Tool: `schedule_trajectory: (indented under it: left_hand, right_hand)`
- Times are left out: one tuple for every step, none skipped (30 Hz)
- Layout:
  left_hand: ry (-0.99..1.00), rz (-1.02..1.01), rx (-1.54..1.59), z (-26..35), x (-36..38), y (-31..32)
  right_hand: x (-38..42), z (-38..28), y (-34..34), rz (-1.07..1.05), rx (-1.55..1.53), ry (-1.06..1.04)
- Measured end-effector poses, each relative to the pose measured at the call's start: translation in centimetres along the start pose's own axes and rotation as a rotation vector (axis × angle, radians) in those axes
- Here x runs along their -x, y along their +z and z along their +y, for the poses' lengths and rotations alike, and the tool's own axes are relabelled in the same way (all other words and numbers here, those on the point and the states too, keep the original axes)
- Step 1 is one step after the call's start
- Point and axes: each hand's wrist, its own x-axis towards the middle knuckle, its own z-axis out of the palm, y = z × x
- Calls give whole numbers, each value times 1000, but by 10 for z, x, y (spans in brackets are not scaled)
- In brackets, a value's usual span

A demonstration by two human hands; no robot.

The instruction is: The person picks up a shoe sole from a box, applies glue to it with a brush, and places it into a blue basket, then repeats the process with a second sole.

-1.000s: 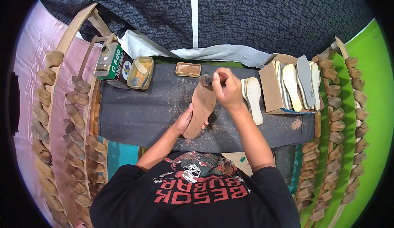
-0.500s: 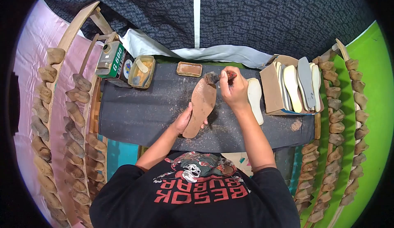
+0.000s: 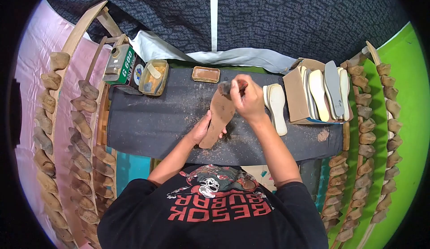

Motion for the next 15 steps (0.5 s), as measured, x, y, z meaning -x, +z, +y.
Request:
schedule_trajectory:
  left_hand:
    - [1, 2, 2, 0, 0, 1]
    - [14, 22, -3, 0, 0, 2]
    - [28, 42, -8, 1, 0, 1]
    - [30, 45, -8, 1, 0, 0]
    - [26, 52, -18, 1, 2, -1]
    - [22, 59, -28, 1, 3, -2]
    - [22, 61, -26, -2, 3, -5]
    - [16, 45, -24, -5, 3, -9]
    - [11, 28, -23, -3, 4, -10]
    - [15, 29, -23, -3, 4, -9]
    - [10, 32, -23, -3, 5, -8]
    - [7, 35, -23, -2, 6, -7]
    - [27, 17, -23, -3, 6, -9]
    - [33, 19, -23, -3, 7, -11]
    - [8, 33, 14, -4, 8, -12]
  right_hand:
    - [3, -3, 2, -36, 4, -28]
    - [7, -7, 4, -77, -25, -27]
    - [11, -12, 7, -108, -56, -36]
    - [12, -17, 9, -139, -87, -45]
    - [11, -20, 9, -146, -87, -48]
    - [9, -18, 9, -149, -89, -49]
    - [6, -14, 9, -123, -51, -26]
    - [2, -9, 8, -96, -12, -4]
    - [-2, -4, 7, -78, -21, 21]
    - [-6, 2, 8, -45, -21, 34]
    - [-8, 4, 8, -35, -8, 46]
    - [-10, 5, 9, -25, 6, 57]
    - [-10, 4, 11, -27, 3, 50]
    - [-6, 0, 15, -44, -11, 30]
    - [-1, -3, 20, -61, -24, 13]
